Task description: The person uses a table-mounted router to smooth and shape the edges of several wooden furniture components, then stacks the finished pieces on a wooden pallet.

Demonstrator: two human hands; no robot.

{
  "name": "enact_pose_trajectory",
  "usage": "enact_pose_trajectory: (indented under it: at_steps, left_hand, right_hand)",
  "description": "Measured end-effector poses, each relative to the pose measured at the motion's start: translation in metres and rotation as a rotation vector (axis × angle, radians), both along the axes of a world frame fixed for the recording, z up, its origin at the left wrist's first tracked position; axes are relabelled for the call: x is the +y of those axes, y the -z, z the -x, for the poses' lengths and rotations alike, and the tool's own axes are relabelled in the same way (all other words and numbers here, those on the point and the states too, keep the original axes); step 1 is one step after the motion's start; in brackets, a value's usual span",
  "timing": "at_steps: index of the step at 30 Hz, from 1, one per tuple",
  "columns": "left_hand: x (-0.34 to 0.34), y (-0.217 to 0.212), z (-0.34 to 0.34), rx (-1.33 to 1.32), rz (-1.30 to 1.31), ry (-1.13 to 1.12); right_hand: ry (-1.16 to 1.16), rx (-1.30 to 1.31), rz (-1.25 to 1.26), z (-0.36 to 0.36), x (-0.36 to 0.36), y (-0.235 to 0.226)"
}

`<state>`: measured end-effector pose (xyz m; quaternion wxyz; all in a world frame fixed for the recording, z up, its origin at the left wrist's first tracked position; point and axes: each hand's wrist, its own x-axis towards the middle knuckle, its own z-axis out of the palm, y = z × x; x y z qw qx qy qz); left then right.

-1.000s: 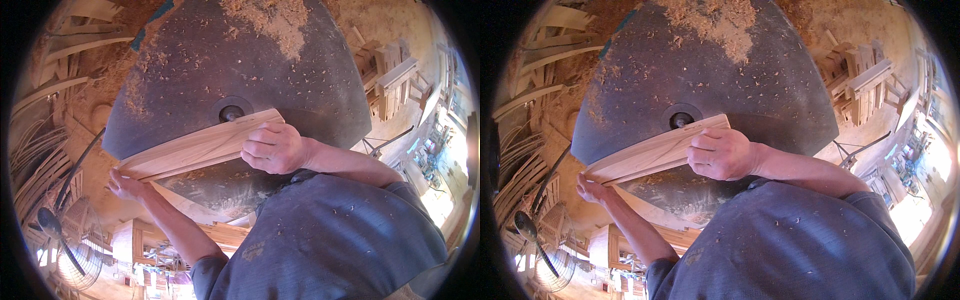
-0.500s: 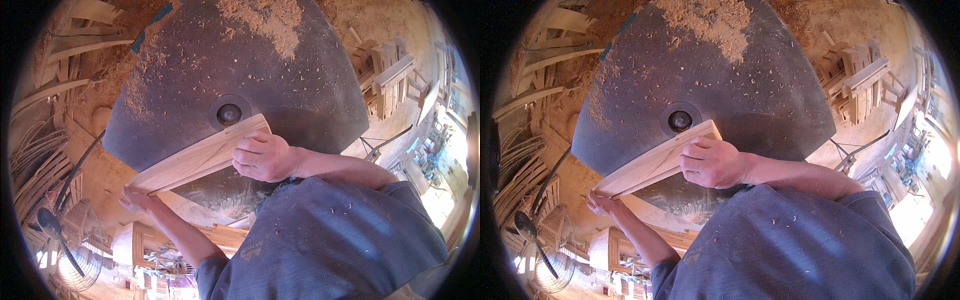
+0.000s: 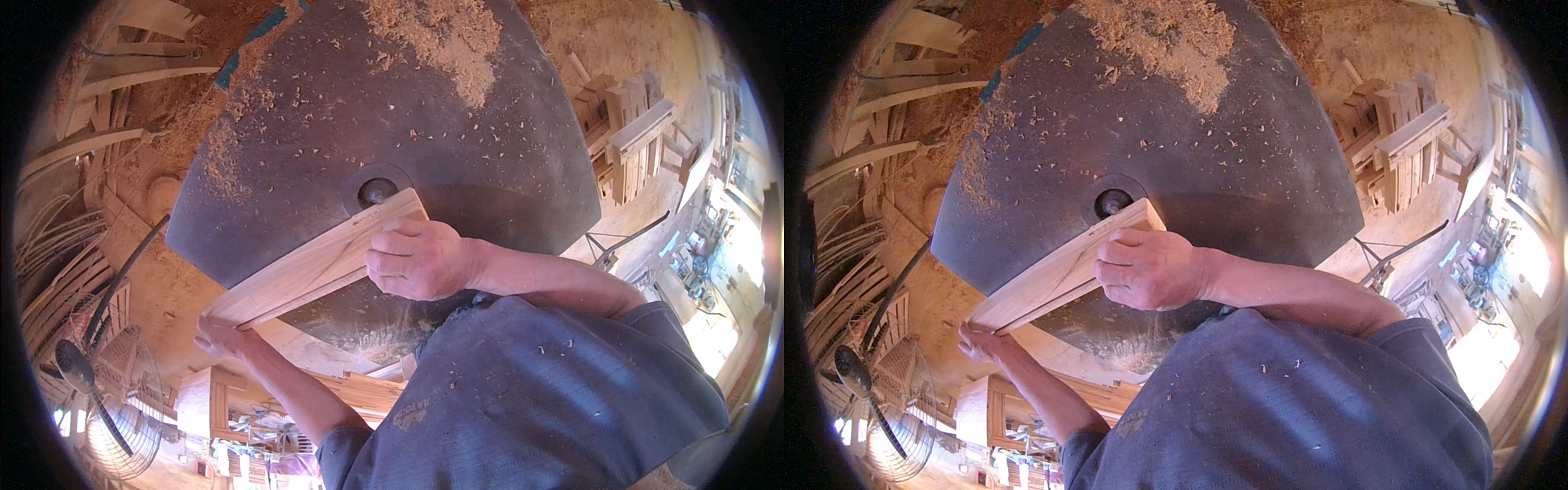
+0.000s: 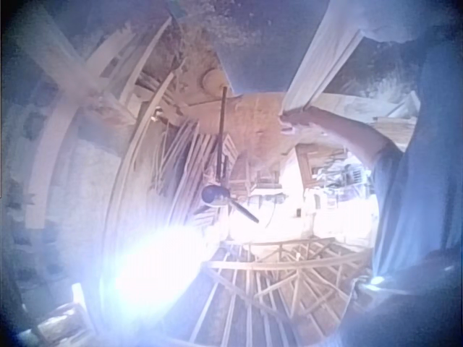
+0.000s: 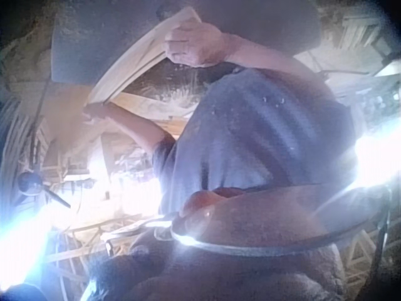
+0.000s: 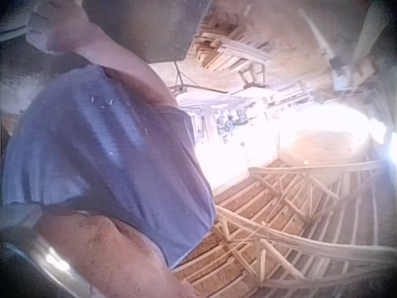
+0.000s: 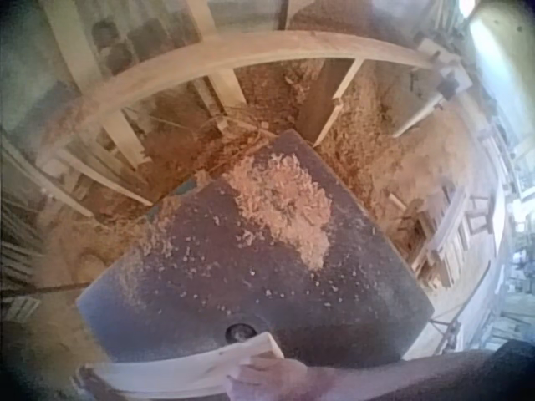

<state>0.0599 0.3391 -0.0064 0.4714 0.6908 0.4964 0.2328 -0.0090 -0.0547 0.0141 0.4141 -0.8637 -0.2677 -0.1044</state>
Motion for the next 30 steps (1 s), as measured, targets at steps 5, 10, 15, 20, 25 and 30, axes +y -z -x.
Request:
enact_pose_trajectory:
  at_steps: [5, 10, 15, 20, 25, 30]
  left_hand:
    - [0.003, 0.002, 0.002, 0.011, -0.03, -0.003]
    - [0.018, 0.004, 0.005, 0.017, -0.049, -0.046]
    - [0.059, 0.008, 0.024, -0.031, -0.021, -0.008]
    - [0.102, 0.014, 0.044, 0.037, 0.036, -0.036]
    - [0.074, 0.012, 0.048, 0.019, 0.049, 0.051]
    - [0.039, -0.003, 0.037, 0.085, 0.017, 0.134]
  right_hand:
    - [-0.077, 0.016, -0.005, -0.002, -0.002, 0.002]
    - [-0.135, -0.002, 0.004, -0.005, 0.007, 0.004]
    - [-0.173, -0.009, -0.022, -0.012, 0.029, 0.006]
    - [-0.213, 0.042, -0.037, -0.012, 0.057, 0.004]
    - [-0.216, 0.252, -0.099, 0.028, 0.024, -0.004]
    - [0.329, 0.608, -0.139, 0.07, -0.031, -0.031]
